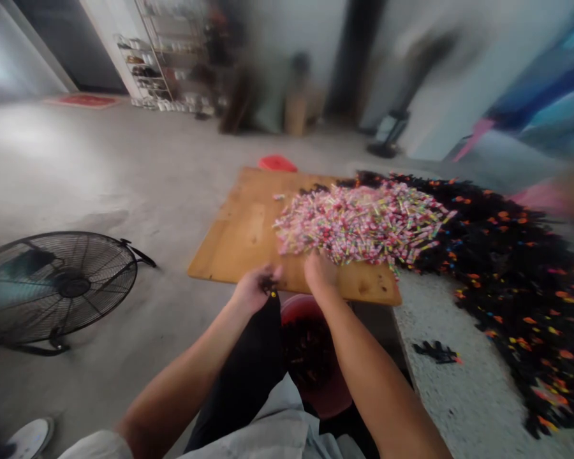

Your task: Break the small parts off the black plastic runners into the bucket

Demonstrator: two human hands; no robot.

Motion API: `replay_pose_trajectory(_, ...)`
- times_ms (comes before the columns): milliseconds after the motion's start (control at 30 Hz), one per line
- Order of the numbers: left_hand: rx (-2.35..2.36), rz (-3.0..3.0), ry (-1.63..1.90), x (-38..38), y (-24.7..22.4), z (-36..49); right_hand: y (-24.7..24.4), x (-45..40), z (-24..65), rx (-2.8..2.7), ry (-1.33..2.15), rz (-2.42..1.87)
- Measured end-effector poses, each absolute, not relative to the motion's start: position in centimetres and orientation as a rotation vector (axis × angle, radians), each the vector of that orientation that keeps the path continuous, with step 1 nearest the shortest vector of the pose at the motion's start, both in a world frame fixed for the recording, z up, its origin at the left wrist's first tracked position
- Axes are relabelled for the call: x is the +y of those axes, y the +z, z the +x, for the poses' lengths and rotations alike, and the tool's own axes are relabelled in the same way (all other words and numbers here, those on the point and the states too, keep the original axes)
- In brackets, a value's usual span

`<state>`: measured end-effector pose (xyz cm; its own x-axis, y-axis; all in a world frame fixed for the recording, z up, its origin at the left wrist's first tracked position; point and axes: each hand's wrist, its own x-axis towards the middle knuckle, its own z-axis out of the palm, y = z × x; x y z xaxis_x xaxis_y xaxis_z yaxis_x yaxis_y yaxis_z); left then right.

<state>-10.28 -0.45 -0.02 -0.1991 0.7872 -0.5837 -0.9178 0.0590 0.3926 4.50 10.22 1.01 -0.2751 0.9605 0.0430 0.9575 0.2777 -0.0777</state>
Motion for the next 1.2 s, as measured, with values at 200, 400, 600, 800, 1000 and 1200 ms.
replay_pose_trajectory(200, 0.726, 0.099, 1.509, -2.5, 0.3, -9.3, 0.6, 10.1, 5.2, -2.576, 0.082, -1.758)
replay_pose_trajectory(400, 0.798, 0.494, 1.482, -3.4, 0.3, -8.2, 0.8, 9.7, 5.4, -2.520, 0.244, -1.803)
replay_pose_trajectory(600, 0.887, 0.680, 1.428, -3.4, 0.8, -8.1, 0.8, 9.2, 5.9, -2.363, 0.476, -1.772)
replay_pose_trajectory(800, 1.034, 0.681, 1.380, -3.0, 0.6, -8.2, 1.1, 8.0, 7.4, -2.165, 0.913, -1.565)
replay_pose_trajectory(1000, 1.080, 0.890, 1.295, -2.9, 1.6, -7.8, 2.1, 4.1, 7.7, -1.361, 1.576, -1.105)
replay_pose_trajectory(1200, 1.054, 1.032, 1.171, -3.1, 1.9, -7.5, 2.9, 2.4, 8.1, -1.210, 1.676, -1.002)
